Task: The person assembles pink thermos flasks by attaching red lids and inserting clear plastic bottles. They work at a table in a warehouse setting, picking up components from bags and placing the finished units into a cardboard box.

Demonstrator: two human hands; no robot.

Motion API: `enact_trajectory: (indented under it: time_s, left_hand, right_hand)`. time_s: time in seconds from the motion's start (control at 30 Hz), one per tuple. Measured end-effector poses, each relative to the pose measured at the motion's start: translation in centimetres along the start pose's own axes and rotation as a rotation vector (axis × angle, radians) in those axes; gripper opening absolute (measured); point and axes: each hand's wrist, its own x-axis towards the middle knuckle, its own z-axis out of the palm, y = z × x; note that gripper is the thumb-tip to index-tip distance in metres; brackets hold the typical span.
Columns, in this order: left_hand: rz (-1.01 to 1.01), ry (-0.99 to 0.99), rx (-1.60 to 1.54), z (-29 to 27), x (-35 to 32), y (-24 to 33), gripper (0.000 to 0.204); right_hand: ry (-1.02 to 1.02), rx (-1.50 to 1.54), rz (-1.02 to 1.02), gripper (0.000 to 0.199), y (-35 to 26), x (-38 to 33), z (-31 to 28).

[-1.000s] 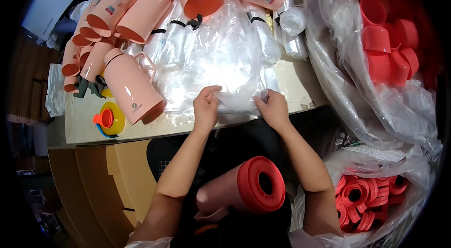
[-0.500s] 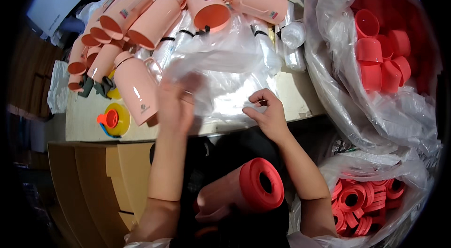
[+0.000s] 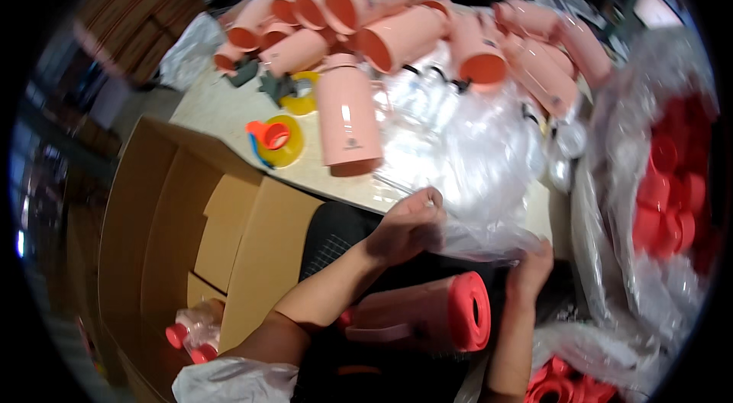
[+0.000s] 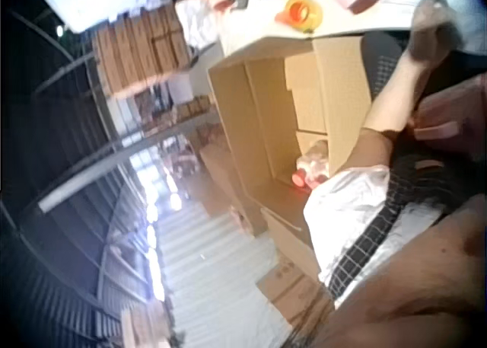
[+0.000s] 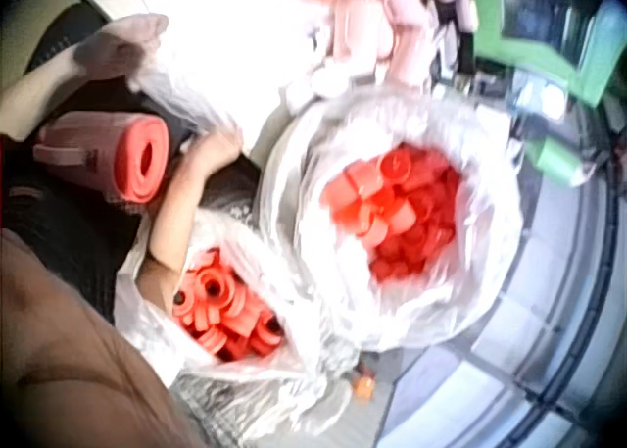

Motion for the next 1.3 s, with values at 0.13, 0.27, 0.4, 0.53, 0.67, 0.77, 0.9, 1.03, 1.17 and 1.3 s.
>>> enact_trajectory:
  time_s: [0.13, 0.27, 0.4, 0.53, 0.67, 0.77, 0.9, 1.03, 1.17, 1.3]
  left_hand:
    - [0.048, -0.126, 0.91, -3.5, -0.8, -1.5, 0.025]
    - [0.153, 0.315, 0.614, -7.3, -0.1, -7.1, 0.031]
    - [0.421, -0.019, 1.299, 3.3, -10.6, -1.3, 0.053]
    - [0.186, 0.082, 1.599, 4.3, -16.1, 1.7, 0.069]
    - [0.345, 0.616, 1.485, -0.9, -24.3, -2.9, 0.068]
    - [0.263, 0.834, 1.544, -4.9, -27.8, -8.4, 0.06]
    - [0.425, 1.293, 1.397, -7.0, -31.8, -5.9, 0.051]
    - [0.724, 1.512, 1.432, -10.4, -45.3, 9.4, 0.054]
    - [-0.637, 1.369, 2.064, -13.0, -55.4, 17.3, 0.052]
    - [-0.659, 0.77, 2.646, -30.4, -68.5, 12.1, 0.035]
  right_hand:
    - [-0.089, 0.917, 0.551, 0.009, 3.6, -0.2, -6.2]
    - [0.323, -0.081, -0.073, 0.018, 4.5, -8.4, -2.7]
    - [0.119, -0.511, -0.485, 0.015, 3.4, -13.9, -1.3]
    - [-0.303, -0.587, -0.549, 0.02, 4.3, -18.5, 2.4]
    - [-0.794, -0.512, -0.379, 0.028, 5.7, -22.6, 4.9]
    - [-1.092, -0.427, -0.141, 0.036, 5.8, -23.3, 8.1]
    - [-1.638, -0.351, 0.003, 0.05, 0.6, -24.5, 16.8]
    - [-1.746, -0.118, 0.18, 0.058, -3.0, -30.3, 22.1]
    - [-1.588, -0.277, 0.031, 0.056, 1.6, -29.2, 19.7]
    - [-1.234, -0.367, 0.115, 0.046, 4.4, -24.4, 14.7]
